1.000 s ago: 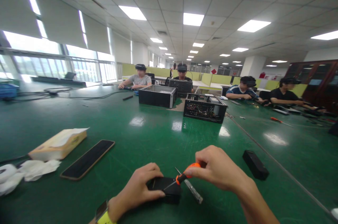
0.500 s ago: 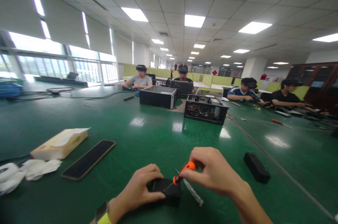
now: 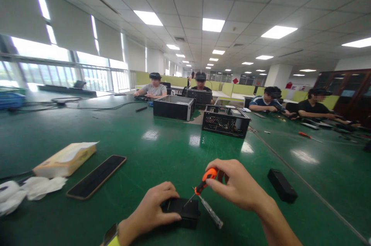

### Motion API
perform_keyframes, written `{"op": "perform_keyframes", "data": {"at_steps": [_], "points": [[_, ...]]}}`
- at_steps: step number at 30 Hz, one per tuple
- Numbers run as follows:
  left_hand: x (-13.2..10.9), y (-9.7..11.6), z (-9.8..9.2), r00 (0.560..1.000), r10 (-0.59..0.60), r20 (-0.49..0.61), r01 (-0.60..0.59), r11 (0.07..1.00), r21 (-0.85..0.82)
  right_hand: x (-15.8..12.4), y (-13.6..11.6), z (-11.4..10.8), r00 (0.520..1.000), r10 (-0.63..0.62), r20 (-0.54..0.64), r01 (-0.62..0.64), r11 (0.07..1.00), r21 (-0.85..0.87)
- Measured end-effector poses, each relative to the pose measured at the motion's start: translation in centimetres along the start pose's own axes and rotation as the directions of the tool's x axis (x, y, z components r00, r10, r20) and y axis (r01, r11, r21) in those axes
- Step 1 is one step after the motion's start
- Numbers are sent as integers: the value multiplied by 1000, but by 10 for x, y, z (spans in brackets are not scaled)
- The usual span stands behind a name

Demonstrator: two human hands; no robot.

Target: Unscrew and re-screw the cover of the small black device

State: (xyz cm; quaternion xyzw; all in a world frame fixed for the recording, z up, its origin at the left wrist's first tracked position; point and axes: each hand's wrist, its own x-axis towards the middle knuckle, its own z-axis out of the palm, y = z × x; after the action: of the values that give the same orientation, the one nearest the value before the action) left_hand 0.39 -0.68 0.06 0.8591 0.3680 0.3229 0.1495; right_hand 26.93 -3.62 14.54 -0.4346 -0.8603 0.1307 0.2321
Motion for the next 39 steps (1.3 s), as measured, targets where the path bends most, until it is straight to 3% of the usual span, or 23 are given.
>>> {"op": "perform_keyframes", "data": {"at_steps": [4,29,36,39], "points": [[0,2,-1,1000,-6,13,6,1000,-13,-3,13,-10,996,47,-70,-49,999,-24],[0,0,-1,1000,-14,24,15,1000,-13,4,20,-3,998,57,-24,-58,997,-47],[1,1,-1,999,-24,28,24,1000,-3,3,25,6,992,51,-112,-72,979,-192],[0,1,-1,999,-30,30,30,1000,-6,1,20,1,998,32,-49,-36,994,-99]]}}
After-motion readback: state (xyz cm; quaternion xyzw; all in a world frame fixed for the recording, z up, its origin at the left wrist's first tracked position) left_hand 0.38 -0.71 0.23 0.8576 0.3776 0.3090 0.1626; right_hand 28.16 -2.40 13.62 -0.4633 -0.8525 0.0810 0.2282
